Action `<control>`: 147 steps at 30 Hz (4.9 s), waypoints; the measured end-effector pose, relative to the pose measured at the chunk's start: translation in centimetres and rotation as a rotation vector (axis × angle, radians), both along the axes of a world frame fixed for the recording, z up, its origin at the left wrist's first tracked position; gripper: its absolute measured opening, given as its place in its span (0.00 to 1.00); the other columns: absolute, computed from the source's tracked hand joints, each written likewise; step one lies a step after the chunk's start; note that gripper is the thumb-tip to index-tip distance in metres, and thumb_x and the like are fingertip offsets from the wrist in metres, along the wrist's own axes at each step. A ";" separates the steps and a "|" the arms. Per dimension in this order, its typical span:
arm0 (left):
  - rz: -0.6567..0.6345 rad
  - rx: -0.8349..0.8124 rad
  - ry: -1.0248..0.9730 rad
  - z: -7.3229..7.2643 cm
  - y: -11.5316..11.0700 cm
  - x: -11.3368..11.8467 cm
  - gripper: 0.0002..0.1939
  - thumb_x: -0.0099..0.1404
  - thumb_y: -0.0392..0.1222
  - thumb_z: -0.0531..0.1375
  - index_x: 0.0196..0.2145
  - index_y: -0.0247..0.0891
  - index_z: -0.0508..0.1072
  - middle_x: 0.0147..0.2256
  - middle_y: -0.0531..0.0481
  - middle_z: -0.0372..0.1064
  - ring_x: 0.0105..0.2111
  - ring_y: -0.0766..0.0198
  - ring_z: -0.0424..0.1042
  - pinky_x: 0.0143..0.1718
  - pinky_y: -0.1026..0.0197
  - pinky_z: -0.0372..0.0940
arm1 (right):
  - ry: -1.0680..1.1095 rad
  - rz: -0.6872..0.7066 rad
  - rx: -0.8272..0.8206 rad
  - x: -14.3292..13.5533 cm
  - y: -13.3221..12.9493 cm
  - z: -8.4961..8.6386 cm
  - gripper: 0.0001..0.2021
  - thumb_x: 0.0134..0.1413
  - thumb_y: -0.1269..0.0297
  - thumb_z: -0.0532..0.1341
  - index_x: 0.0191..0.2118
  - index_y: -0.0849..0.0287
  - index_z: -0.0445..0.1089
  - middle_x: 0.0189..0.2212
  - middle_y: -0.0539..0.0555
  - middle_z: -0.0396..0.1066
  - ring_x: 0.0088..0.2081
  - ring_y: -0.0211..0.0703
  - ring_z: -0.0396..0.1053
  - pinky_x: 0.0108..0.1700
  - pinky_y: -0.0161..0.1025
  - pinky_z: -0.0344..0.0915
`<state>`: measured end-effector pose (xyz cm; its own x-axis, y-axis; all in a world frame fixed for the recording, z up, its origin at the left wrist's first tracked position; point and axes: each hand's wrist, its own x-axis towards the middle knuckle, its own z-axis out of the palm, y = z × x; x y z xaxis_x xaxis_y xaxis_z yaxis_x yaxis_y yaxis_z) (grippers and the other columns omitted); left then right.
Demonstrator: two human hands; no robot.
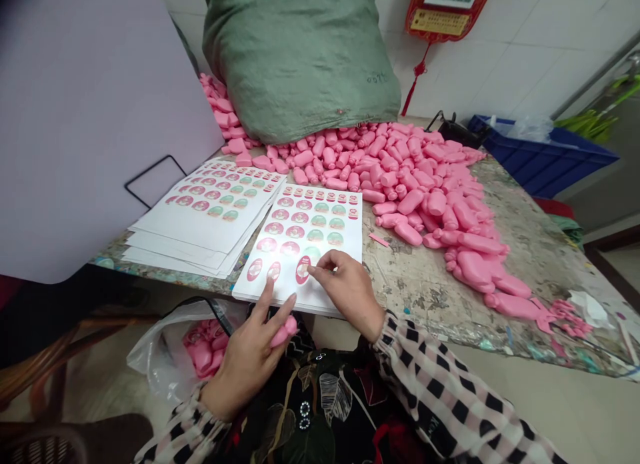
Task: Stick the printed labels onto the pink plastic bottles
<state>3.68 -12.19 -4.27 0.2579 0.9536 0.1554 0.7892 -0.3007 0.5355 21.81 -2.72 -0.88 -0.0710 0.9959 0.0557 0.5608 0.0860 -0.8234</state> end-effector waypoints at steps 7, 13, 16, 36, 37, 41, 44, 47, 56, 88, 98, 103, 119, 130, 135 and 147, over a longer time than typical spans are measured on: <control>0.206 -0.693 -1.358 4.0 1.2 0.7 0.24 0.64 0.57 0.48 0.49 0.39 0.63 0.32 0.47 0.69 0.24 0.69 0.66 0.24 0.66 0.61 | 0.355 0.063 -0.030 -0.7 -2.2 2.4 0.12 0.46 0.55 0.63 0.27 0.58 0.66 0.25 0.49 0.67 0.27 0.36 0.62 0.29 0.34 0.59; 0.248 -0.959 -1.813 5.4 4.7 2.5 0.19 0.62 0.56 0.52 0.44 0.41 0.64 0.29 0.53 0.65 0.23 0.69 0.66 0.22 0.67 0.60 | 0.266 0.128 0.026 -0.9 -3.7 3.4 0.10 0.49 0.56 0.62 0.28 0.58 0.67 0.26 0.49 0.67 0.29 0.36 0.63 0.29 0.33 0.59; 0.220 -1.005 -1.764 5.1 5.1 2.9 0.22 0.63 0.57 0.50 0.45 0.37 0.65 0.27 0.52 0.64 0.22 0.69 0.65 0.21 0.67 0.60 | 0.198 0.155 0.072 -0.6 -3.8 3.4 0.09 0.50 0.57 0.61 0.27 0.57 0.67 0.26 0.49 0.68 0.30 0.36 0.64 0.31 0.33 0.59; 0.060 -1.068 -1.775 4.5 5.1 2.7 0.22 0.63 0.58 0.49 0.42 0.38 0.67 0.26 0.53 0.62 0.21 0.71 0.64 0.22 0.68 0.60 | 0.137 0.229 0.081 -0.6 -3.7 2.8 0.09 0.52 0.58 0.61 0.28 0.58 0.68 0.28 0.49 0.69 0.34 0.38 0.67 0.36 0.34 0.61; 0.062 -1.070 -1.770 4.5 5.1 2.7 0.22 0.63 0.58 0.49 0.42 0.38 0.67 0.26 0.53 0.62 0.21 0.71 0.64 0.22 0.68 0.60 | 0.137 0.226 0.082 -0.6 -3.7 2.7 0.09 0.51 0.57 0.61 0.28 0.58 0.68 0.28 0.50 0.69 0.34 0.38 0.67 0.35 0.34 0.61; 0.089 -1.042 -1.728 4.8 5.0 2.8 0.25 0.62 0.61 0.47 0.43 0.38 0.66 0.27 0.53 0.62 0.21 0.72 0.64 0.22 0.68 0.61 | 0.134 0.208 0.093 -0.6 -3.7 2.2 0.09 0.51 0.57 0.61 0.28 0.58 0.68 0.28 0.50 0.70 0.33 0.39 0.67 0.32 0.34 0.61; 0.048 -0.960 -1.650 5.0 4.8 2.7 0.25 0.61 0.60 0.50 0.46 0.38 0.64 0.28 0.53 0.62 0.22 0.71 0.65 0.24 0.67 0.62 | 0.121 0.196 0.095 -0.4 -3.8 1.9 0.10 0.51 0.56 0.60 0.28 0.57 0.68 0.28 0.51 0.70 0.32 0.39 0.67 0.31 0.35 0.62; -0.005 -0.890 -1.509 5.0 4.5 2.5 0.19 0.61 0.46 0.58 0.48 0.40 0.60 0.28 0.55 0.62 0.24 0.71 0.66 0.26 0.67 0.62 | 0.087 0.214 0.075 -0.2 -3.8 1.7 0.09 0.53 0.57 0.59 0.29 0.57 0.67 0.28 0.51 0.71 0.31 0.39 0.67 0.32 0.34 0.61; 0.012 -0.785 -1.319 4.6 4.0 2.5 0.14 0.63 0.44 0.55 0.46 0.42 0.57 0.28 0.55 0.63 0.22 0.69 0.66 0.20 0.67 0.60 | -0.134 0.300 0.011 1.7 -3.0 2.3 0.09 0.55 0.58 0.56 0.31 0.56 0.69 0.26 0.48 0.71 0.28 0.36 0.65 0.31 0.33 0.57; 0.593 -0.293 -0.478 1.1 -2.3 -9.5 0.19 0.52 0.50 0.63 0.42 0.42 0.74 0.44 0.47 0.72 0.45 0.55 0.68 0.47 0.58 0.62 | -0.606 -0.335 0.111 10.7 4.4 1.2 0.25 0.53 0.56 0.54 0.56 0.59 0.57 0.41 0.63 0.70 0.38 0.55 0.68 0.35 0.46 0.62; 0.273 -0.622 -1.620 3.4 2.0 2.3 0.19 0.63 0.46 0.55 0.52 0.42 0.65 0.50 0.45 0.66 0.44 0.63 0.70 0.47 0.58 0.64 | 0.543 0.347 -0.277 -4.5 -4.6 1.8 0.17 0.56 0.59 0.54 0.51 0.55 0.62 0.37 0.52 0.70 0.38 0.38 0.67 0.41 0.37 0.64; 0.363 -0.607 -1.522 3.6 2.2 0.6 0.15 0.58 0.44 0.60 0.44 0.39 0.69 0.43 0.49 0.70 0.32 0.67 0.71 0.37 0.62 0.66 | 0.151 0.358 -0.083 -2.8 -3.2 1.0 0.17 0.55 0.56 0.56 0.50 0.53 0.65 0.41 0.53 0.67 0.40 0.40 0.66 0.42 0.38 0.62; 0.123 -0.182 0.031 2.2 1.5 -1.9 0.21 0.61 0.43 0.55 0.53 0.47 0.65 0.64 0.43 0.39 0.53 0.50 0.63 0.49 0.50 0.61 | -0.744 0.315 0.138 -5.0 0.8 0.2 0.15 0.63 0.59 0.43 0.43 0.55 0.64 0.39 0.54 0.63 0.34 0.40 0.66 0.29 0.35 0.54; 0.068 -0.072 0.169 0.2 1.6 -1.9 0.29 0.60 0.33 0.54 0.58 0.49 0.58 0.64 0.42 0.36 0.55 0.50 0.59 0.52 0.49 0.58 | -0.838 0.373 0.198 -5.1 1.0 0.7 0.15 0.63 0.60 0.44 0.40 0.57 0.65 0.37 0.55 0.64 0.36 0.43 0.65 0.31 0.37 0.56; 0.077 -0.045 0.259 0.0 1.4 -1.7 0.32 0.59 0.30 0.53 0.59 0.51 0.55 0.64 0.41 0.35 0.53 0.50 0.61 0.49 0.49 0.60 | -0.849 0.389 0.187 -5.2 0.9 0.9 0.14 0.62 0.62 0.45 0.40 0.58 0.66 0.38 0.57 0.63 0.35 0.42 0.64 0.31 0.37 0.57; 0.094 -0.023 0.369 -0.4 1.4 -1.0 0.38 0.58 0.27 0.51 0.62 0.50 0.46 0.64 0.37 0.33 0.48 0.51 0.65 0.45 0.51 0.62 | -0.749 0.406 0.160 -4.9 0.6 0.3 0.14 0.62 0.61 0.46 0.40 0.57 0.67 0.38 0.55 0.62 0.33 0.40 0.64 0.30 0.36 0.55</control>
<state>2.64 -10.84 -4.62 0.2036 0.9780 0.0464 0.9537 -0.2088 0.2163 16.93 -2.09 -0.55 -0.4936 0.8696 -0.0109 0.8513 0.4807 -0.2102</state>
